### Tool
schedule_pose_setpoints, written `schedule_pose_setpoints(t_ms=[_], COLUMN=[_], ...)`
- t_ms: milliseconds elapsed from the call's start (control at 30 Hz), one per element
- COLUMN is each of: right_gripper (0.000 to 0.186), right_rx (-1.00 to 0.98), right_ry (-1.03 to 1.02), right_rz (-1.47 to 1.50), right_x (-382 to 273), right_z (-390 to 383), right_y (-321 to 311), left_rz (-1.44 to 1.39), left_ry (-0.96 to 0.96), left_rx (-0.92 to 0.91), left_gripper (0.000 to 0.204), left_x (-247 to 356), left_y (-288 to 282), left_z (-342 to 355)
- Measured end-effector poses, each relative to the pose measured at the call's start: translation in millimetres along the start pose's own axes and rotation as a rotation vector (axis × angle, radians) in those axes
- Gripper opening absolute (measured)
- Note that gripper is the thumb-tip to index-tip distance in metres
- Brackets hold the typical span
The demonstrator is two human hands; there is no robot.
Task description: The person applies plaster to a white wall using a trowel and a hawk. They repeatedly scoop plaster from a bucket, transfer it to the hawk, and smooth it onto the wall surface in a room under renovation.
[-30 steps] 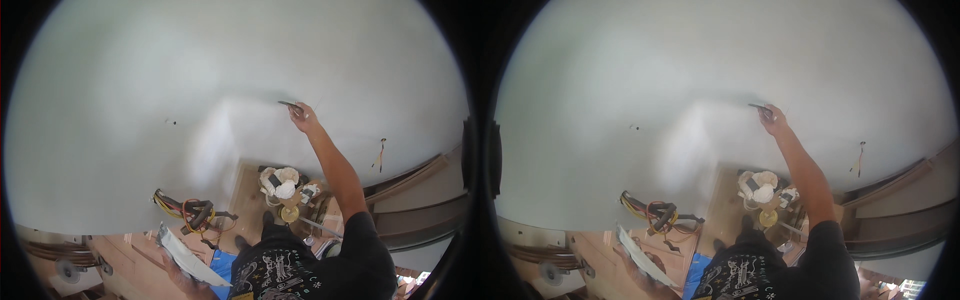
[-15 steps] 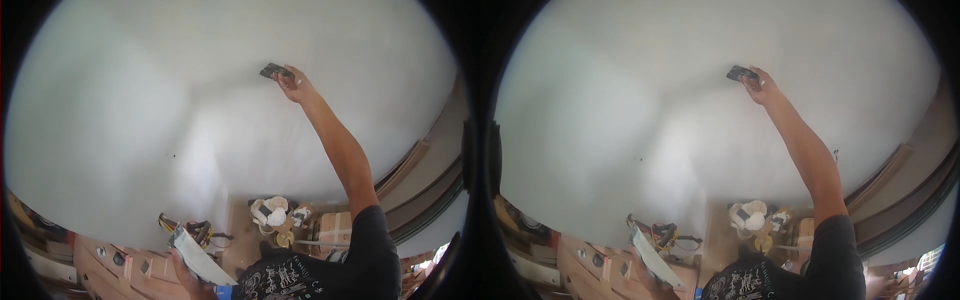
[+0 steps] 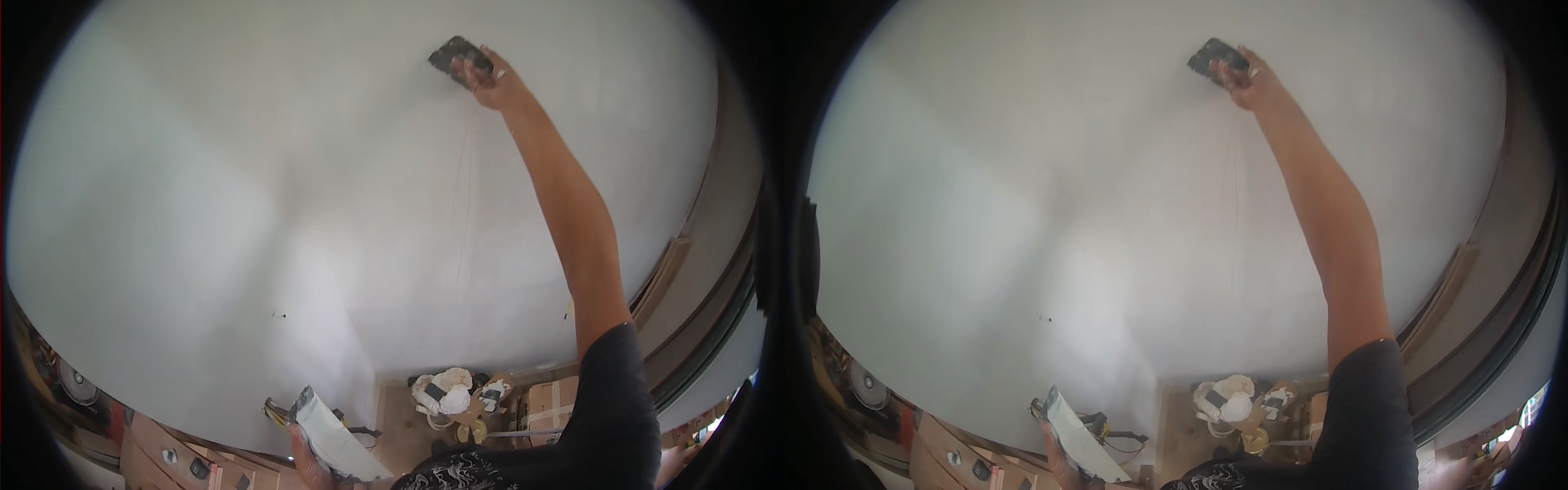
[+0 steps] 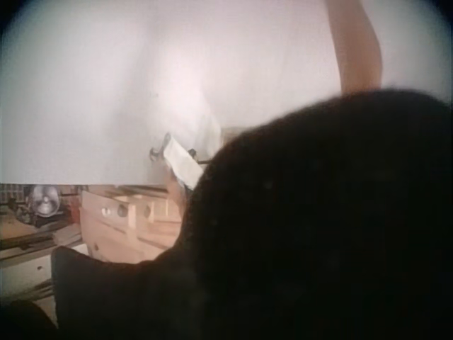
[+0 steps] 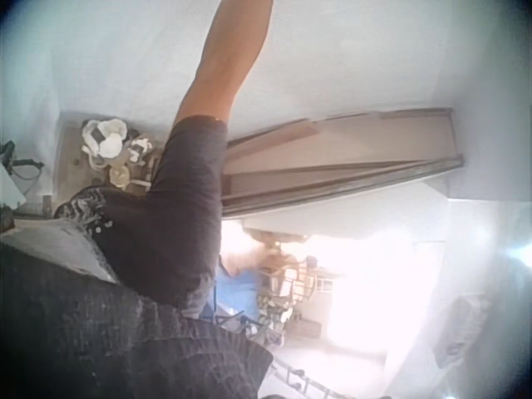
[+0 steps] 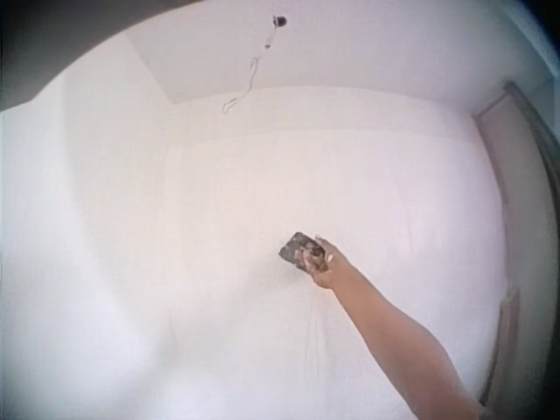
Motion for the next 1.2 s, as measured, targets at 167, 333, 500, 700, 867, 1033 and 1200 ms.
schedule_pose_setpoints(t_ms=[167, 333, 500, 700, 867, 1033, 1200], right_gripper=[0.046, 0.036, 0.02, 0.026, 0.026, 0.018, 0.021], right_rx=[0.013, -0.221, 0.01, 0.305, 0.549, 0.66, 0.769], right_ry=[-0.088, -0.229, -0.29, 0.0, 0.269, 0.249, 0.348], right_rz=[0.059, -0.047, -0.205, -0.225, -0.057, 0.006, 0.06], right_x=[-49.7, -41.8, 54.6, 207.1, 313.4, 363.5, 382.8], right_z=[-25.4, -75.8, -138.3, -183.0, -176.9, -163.1, -138.1], right_y=[27.6, 16.4, -105.8, -336.8, -456.3, -527.1, -581.2], left_rz=[-0.013, 0.101, -0.076, 0.01, 0.013, 0.065, 0.163], left_ry=[-0.03, 0.011, 0.09, 0.1, 0.098, 0.135, 0.116], left_rx=[-0.016, 0.067, 0.043, 0.208, 0.313, 0.434, 0.398], left_gripper=[0.054, 0.053, 0.05, 0.048, 0.047, 0.041, 0.039], left_x=[1.1, 20.1, 4.4, -4.1, -12.6, -19.6, -21.5], left_y=[23.9, 38.0, 10.9, 24.3, 12.6, -9.5, -15.3], left_z=[-4.2, -10.3, -3.6, -6.0, -8.3, -8.9, -12.7])
Point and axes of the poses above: each hand's wrist, its own z-axis towards the middle knuckle, its own y-axis out of the palm, x = y × z, the point moved 4 cm from there along z, towards the middle knuckle, and after that the axes turned 15 degrees about y, right-handed, at the moved point
